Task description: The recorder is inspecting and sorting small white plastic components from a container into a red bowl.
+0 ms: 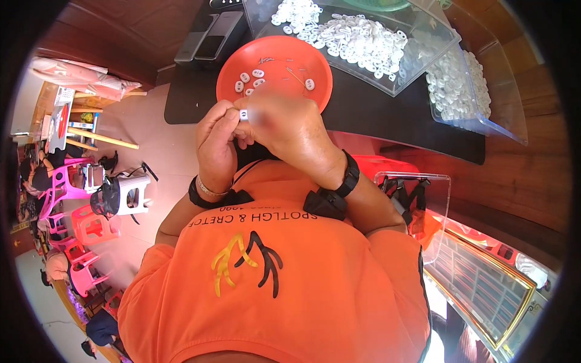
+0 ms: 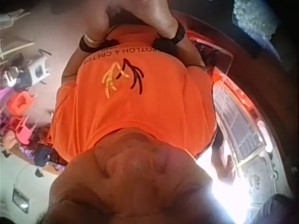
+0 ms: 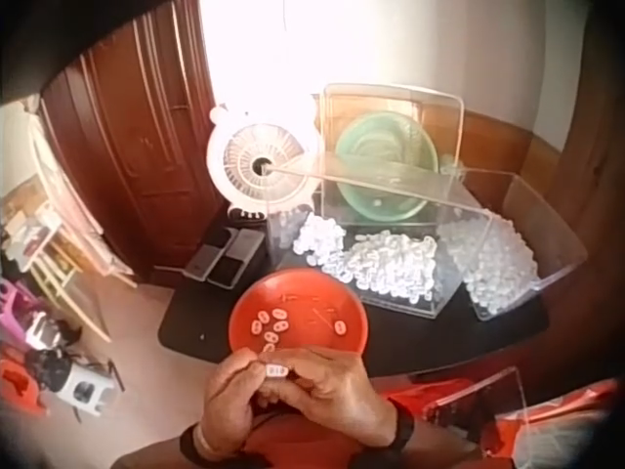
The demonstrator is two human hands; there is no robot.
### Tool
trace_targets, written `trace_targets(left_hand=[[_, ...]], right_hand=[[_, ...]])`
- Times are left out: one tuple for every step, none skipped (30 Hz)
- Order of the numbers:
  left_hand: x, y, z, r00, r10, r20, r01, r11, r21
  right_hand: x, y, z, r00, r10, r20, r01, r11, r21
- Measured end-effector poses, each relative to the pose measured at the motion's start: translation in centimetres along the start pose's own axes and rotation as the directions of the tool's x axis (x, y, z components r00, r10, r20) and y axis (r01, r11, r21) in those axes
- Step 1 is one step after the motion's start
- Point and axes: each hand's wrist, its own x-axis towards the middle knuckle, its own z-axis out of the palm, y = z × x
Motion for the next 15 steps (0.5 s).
trace_targets(left_hand=[[0.1,0.1,0.1,1.000,0.026,0.003,-0.026,0.999,0.019],[0.1,0.1,0.1,1.000,0.028,0.000,-0.028,0.999,0.019],[0.1,0.1,0.1,1.000,0.024,0.004,-0.024,0.999,0.026],[0.2,0.1,0.1,1.000,0.020,0.008,-0.020,0.999,0.034],[0.2,0.1,0.1,1.000,0.021,0.008,-0.021,0.999,0.033],[0.2,0.0,0.1,1.000,0.017,0.007,-0.017,0.999,0.040],[0.2,0.0,0.2,1.000,0.014,0.006,-0.014,0.999,0.045],[0.2,0.0,0.2,1.000,0.017,0.009,-0.017,0.999,0.042],[0.2,-0.1,0.1,1.000,0.010,0.010,-0.010,0.999,0.038],[0.2,-0.2,0.1,1.000,0.005,0.013,-0.006,1.000,0.031],[0.4,-0.3,0.1,1.000,0.014,0.027,-0.015,1.000,0.020],[0.4,-0.4,-0.1,0.999,0.003,0.038,-0.004,1.000,0.029],[0.4,-0.4,-0.3,0.999,-0.007,0.051,0.005,0.999,0.036],[0.3,-0.6,-0.4,0.999,-0.001,0.032,0.001,1.000,0.010],[0.2,-0.4,-0.3,0.999,-0.021,0.034,0.021,1.000,-0.002]], right_hand=[[-0.1,0.2,0.1,0.998,0.033,-0.047,-0.030,0.998,0.056],[-0.1,0.2,0.0,0.998,0.031,-0.045,-0.028,0.998,0.057],[-0.1,0.1,-0.2,0.998,0.061,-0.022,-0.058,0.994,0.095],[0.0,0.1,-0.4,0.996,0.089,0.003,-0.089,0.987,0.131],[0.0,-0.1,-0.3,0.996,0.088,0.003,-0.088,0.987,0.131],[0.0,-0.3,-0.3,0.992,0.125,0.004,-0.123,0.972,0.200],[0.0,-0.4,-0.4,0.987,0.161,0.008,-0.157,0.951,0.267],[0.0,-0.4,-0.4,0.987,0.159,0.006,-0.155,0.952,0.262],[-0.1,-0.4,-0.5,0.984,0.177,0.027,-0.178,0.945,0.276],[-0.2,-0.5,-0.6,0.980,0.194,0.047,-0.199,0.937,0.286],[0.0,-0.7,-1.0,0.982,0.176,0.065,-0.187,0.948,0.257],[0.1,-1.0,-1.1,0.984,0.159,0.082,-0.174,0.959,0.224],[0.1,-1.0,-1.0,0.986,0.145,0.084,-0.158,0.973,0.170],[0.2,-1.1,-1.0,0.986,0.143,0.080,-0.156,0.972,0.177],[0.2,-1.1,-1.2,0.989,0.121,0.086,-0.133,0.979,0.152]])
